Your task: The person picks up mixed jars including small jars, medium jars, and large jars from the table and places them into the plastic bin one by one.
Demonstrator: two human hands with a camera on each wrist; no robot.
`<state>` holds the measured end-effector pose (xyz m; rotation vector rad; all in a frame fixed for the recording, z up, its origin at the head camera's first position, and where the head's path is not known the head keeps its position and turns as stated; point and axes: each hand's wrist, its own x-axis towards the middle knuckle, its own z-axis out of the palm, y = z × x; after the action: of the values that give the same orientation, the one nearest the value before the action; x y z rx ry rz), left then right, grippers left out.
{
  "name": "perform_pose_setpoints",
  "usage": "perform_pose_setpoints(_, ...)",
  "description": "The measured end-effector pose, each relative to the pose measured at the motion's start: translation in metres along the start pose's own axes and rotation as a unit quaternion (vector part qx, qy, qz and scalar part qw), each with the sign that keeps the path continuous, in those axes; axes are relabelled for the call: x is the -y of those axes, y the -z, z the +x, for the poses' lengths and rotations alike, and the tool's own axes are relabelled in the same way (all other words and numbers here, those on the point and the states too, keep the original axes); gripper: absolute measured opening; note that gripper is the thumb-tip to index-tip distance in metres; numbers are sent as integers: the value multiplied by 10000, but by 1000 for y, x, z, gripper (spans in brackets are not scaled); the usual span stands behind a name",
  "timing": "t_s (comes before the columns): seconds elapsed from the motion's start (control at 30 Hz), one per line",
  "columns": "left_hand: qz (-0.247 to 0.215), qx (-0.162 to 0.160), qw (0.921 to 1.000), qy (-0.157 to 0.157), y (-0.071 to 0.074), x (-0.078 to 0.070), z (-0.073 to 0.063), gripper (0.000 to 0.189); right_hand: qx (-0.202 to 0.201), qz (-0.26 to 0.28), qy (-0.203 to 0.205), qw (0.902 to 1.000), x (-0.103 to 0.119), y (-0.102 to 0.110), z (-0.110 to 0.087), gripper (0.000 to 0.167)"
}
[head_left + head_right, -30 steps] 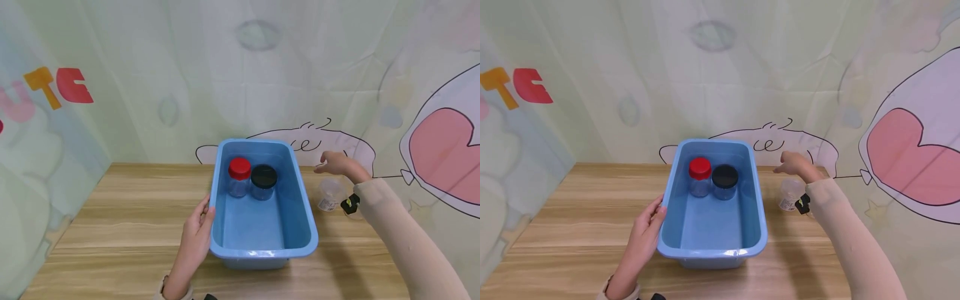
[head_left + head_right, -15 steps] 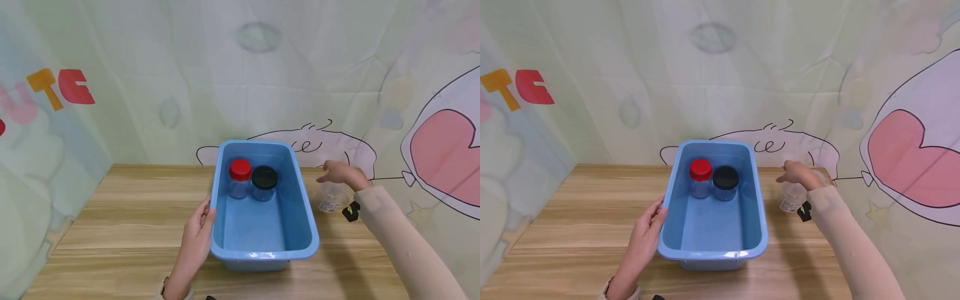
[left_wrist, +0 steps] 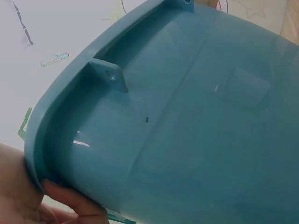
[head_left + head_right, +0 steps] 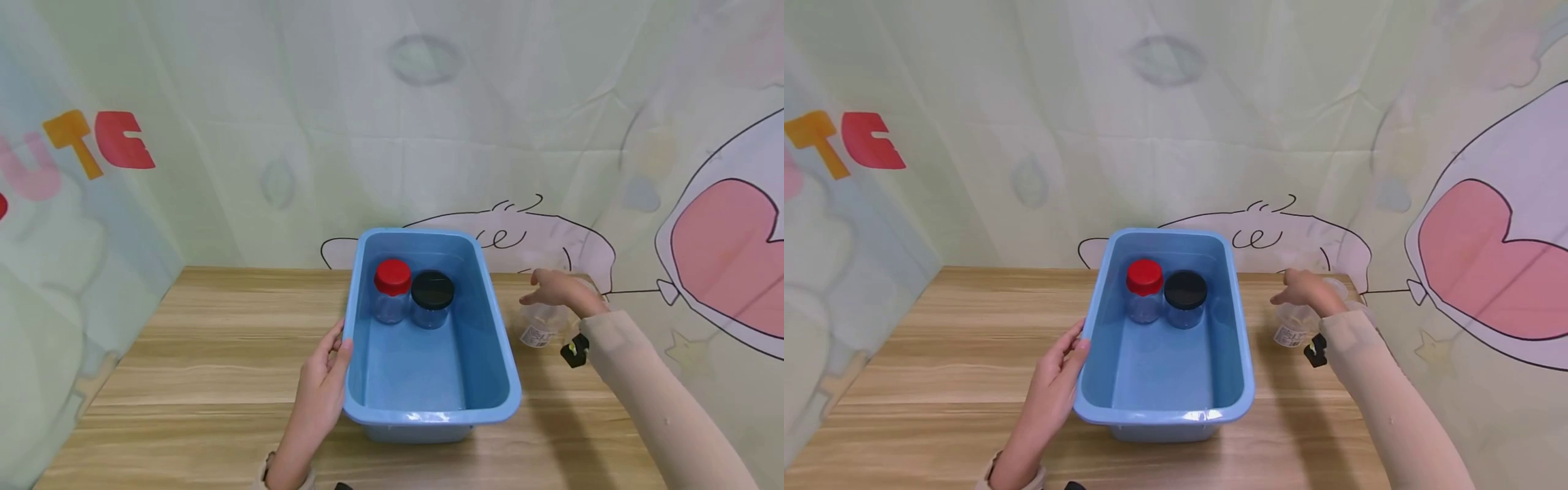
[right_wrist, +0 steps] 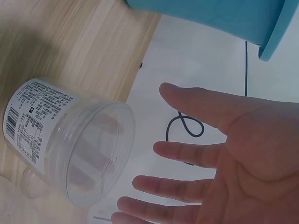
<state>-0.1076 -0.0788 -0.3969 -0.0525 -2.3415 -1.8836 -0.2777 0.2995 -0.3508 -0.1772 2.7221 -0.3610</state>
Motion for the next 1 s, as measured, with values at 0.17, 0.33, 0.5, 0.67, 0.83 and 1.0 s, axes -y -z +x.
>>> perform_pose_setpoints(0.17,6,7,10000,-20,0,0,0,47,-4,-3,41,10000,-2,-1,1,60)
perform_pose_setpoints(0.33,-37,6,10000,-67,0,0,0,47,21,33,0,10000,-5,-3,2,62)
perform_pose_setpoints(0.5,-25,-18,10000,-45,0,-1,0,48,73,41,-57,9999,-7,-5,2,62)
perform_pose_setpoints(0.67,-28,-17,10000,-57,0,-1,0,48,98,146,-120,9998,-8,-7,3,62)
perform_pose_setpoints(0.83,-40,-6,10000,-53,0,-1,0,48,53,205,-60,9998,-8,-8,3,64)
perform_pose_setpoints(1.0,-14,-21,10000,-47,0,-1,-1,47,-57,181,0,9998,-7,-10,2,64)
